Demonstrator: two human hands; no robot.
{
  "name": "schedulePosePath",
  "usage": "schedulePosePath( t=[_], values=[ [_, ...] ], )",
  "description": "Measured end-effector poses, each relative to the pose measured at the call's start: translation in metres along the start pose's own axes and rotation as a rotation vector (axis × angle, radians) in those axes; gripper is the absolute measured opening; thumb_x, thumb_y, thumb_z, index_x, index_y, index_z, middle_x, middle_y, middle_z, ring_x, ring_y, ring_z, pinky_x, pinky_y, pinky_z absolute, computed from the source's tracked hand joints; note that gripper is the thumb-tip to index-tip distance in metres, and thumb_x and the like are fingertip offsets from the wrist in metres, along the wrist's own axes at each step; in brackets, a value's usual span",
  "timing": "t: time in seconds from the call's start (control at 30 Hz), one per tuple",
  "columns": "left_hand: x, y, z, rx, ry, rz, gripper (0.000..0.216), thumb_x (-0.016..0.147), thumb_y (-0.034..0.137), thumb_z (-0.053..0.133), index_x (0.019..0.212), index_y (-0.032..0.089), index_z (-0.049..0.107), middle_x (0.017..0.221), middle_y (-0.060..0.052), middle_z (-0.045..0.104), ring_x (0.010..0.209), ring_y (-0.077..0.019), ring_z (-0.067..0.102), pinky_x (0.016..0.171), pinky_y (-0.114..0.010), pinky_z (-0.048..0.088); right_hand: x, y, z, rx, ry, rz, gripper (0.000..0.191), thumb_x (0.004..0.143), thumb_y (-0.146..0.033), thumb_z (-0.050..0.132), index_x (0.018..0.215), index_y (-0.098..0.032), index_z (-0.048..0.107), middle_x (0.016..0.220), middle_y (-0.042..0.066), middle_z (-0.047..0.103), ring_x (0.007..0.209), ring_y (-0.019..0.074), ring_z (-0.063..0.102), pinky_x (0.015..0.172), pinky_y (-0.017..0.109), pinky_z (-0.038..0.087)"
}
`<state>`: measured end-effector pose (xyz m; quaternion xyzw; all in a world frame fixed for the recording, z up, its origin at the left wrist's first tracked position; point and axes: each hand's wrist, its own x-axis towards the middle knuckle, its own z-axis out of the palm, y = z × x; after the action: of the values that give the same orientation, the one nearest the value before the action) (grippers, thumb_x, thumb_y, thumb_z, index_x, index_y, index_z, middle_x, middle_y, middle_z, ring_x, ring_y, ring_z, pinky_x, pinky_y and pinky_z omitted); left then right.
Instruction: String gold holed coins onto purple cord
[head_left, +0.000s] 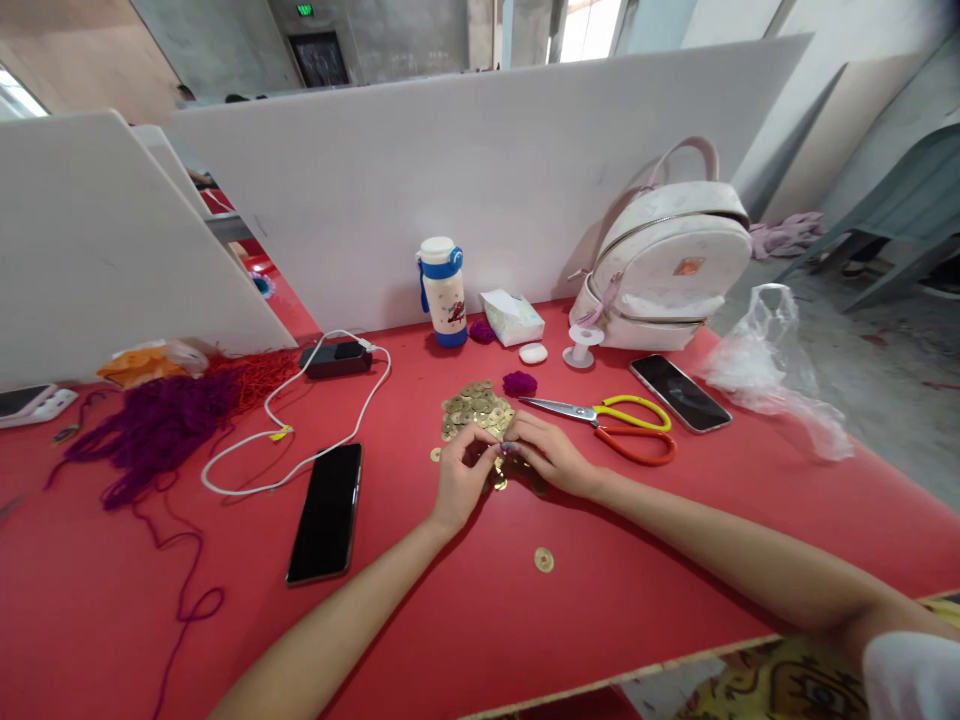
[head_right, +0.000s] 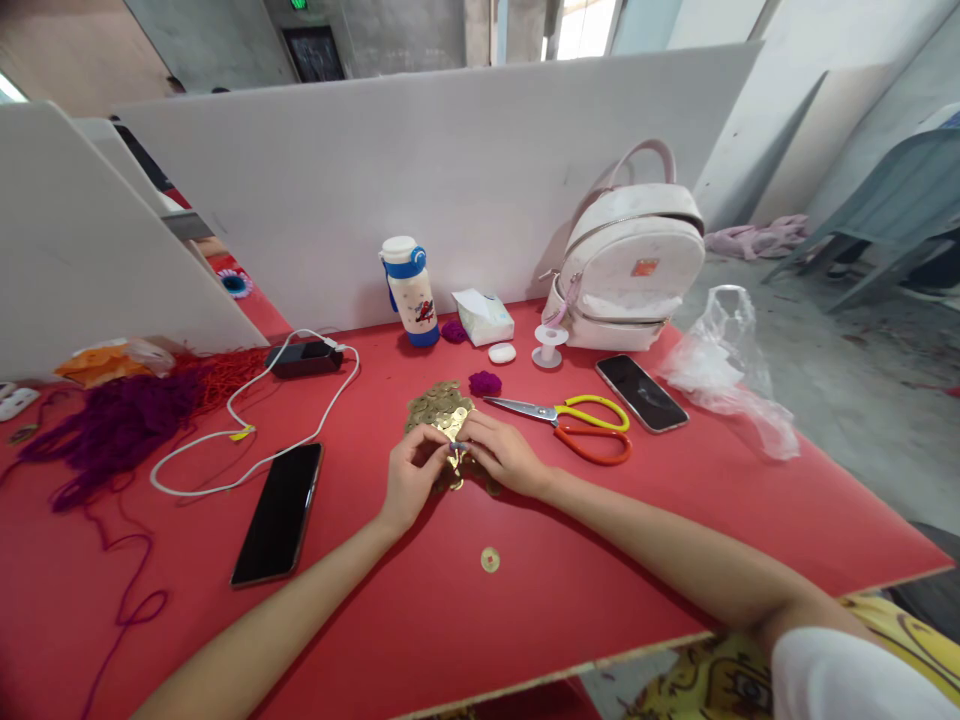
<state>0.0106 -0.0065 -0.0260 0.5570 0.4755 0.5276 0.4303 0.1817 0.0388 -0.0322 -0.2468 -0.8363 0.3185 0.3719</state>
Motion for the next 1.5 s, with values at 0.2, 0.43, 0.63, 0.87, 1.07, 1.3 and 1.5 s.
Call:
schedulePosePath(
  t=[0.2, 0.43, 0.63, 0.87, 1.07, 1.3, 1.5],
  values=[
    [0.007, -0.004, -0.001, -0.082, 0.079, -0.079, 0.008, 0.074, 0.025, 0.069, 0.076, 0.018, 0.067, 0.073, -0.001, 0.066, 0.068, -0.0149, 0.06, 0.063, -0.024, 0.047, 0.001, 0.001, -0.001, -0.065, -0.053, 0.015, 0.021, 0.099, -0.025, 0.04, 0.084, -0.021, 0.054, 0.083, 0.005, 0.056, 0.078, 0.0176, 0.053, 0.069, 0.029, 0.043],
    [0.01, -0.003, -0.003, -0.04, 0.075, -0.034, 0.007, 0.074, 0.024, 0.069, 0.069, 0.018, 0.069, 0.072, -0.002, 0.065, 0.07, -0.0152, 0.059, 0.065, -0.025, 0.046, -0.002, 0.002, 0.0, -0.134, -0.042, 0.086, 0.02, 0.093, -0.031, 0.055, 0.077, -0.02, 0.053, 0.078, 0.002, 0.056, 0.071, 0.0159, 0.052, 0.062, 0.026, 0.038],
    [0.01, -0.005, -0.002, -0.016, 0.001, -0.068, 0.007, 0.074, 0.023, 0.068, 0.071, 0.017, 0.069, 0.072, -0.002, 0.067, 0.067, -0.0152, 0.061, 0.063, -0.025, 0.048, -0.001, 0.0, -0.001, -0.073, 0.012, 0.069, 0.025, 0.099, -0.029, 0.04, 0.082, -0.02, 0.056, 0.083, 0.004, 0.059, 0.077, 0.0169, 0.054, 0.068, 0.027, 0.04],
    [0.008, -0.001, 0.001, -0.075, -0.146, -0.182, 0.012, 0.072, 0.027, 0.071, 0.07, 0.016, 0.067, 0.061, -0.001, 0.066, 0.054, -0.015, 0.063, 0.052, -0.024, 0.049, 0.003, -0.002, -0.002, 0.048, 0.083, 0.079, 0.028, 0.099, -0.028, 0.039, 0.074, -0.02, 0.05, 0.074, 0.002, 0.055, 0.069, 0.0156, 0.051, 0.065, 0.028, 0.04],
    [0.008, 0.0, -0.001, -0.121, -0.189, -0.217, 0.025, 0.067, 0.038, 0.078, 0.07, 0.015, 0.069, 0.055, -0.001, 0.064, 0.046, -0.0148, 0.061, 0.045, -0.024, 0.047, 0.003, -0.002, -0.001, 0.054, 0.084, 0.084, 0.026, 0.098, -0.027, 0.04, 0.076, -0.019, 0.053, 0.077, 0.003, 0.058, 0.072, 0.0164, 0.052, 0.068, 0.029, 0.043],
    [0.014, -0.002, -0.006, -0.216, -0.013, -0.054, 0.02, 0.062, 0.035, 0.083, 0.062, 0.017, 0.073, 0.087, -0.008, 0.07, 0.075, -0.0168, 0.065, 0.064, -0.027, 0.053, 0.001, 0.001, -0.001, 0.033, 0.04, 0.058, 0.02, 0.099, -0.028, 0.043, 0.09, -0.02, 0.06, 0.087, 0.005, 0.064, 0.081, 0.0172, 0.059, 0.074, 0.029, 0.046],
    [0.012, -0.003, -0.005, -0.281, -0.015, -0.167, 0.019, 0.061, 0.033, 0.083, 0.064, 0.016, 0.074, 0.086, -0.01, 0.075, 0.077, -0.0205, 0.068, 0.069, -0.031, 0.054, -0.005, 0.004, 0.006, -0.266, -0.028, -0.066, 0.028, 0.099, -0.032, 0.044, 0.082, -0.02, 0.063, 0.076, 0.005, 0.063, 0.069, 0.0161, 0.057, 0.061, 0.026, 0.04]
  ],
)
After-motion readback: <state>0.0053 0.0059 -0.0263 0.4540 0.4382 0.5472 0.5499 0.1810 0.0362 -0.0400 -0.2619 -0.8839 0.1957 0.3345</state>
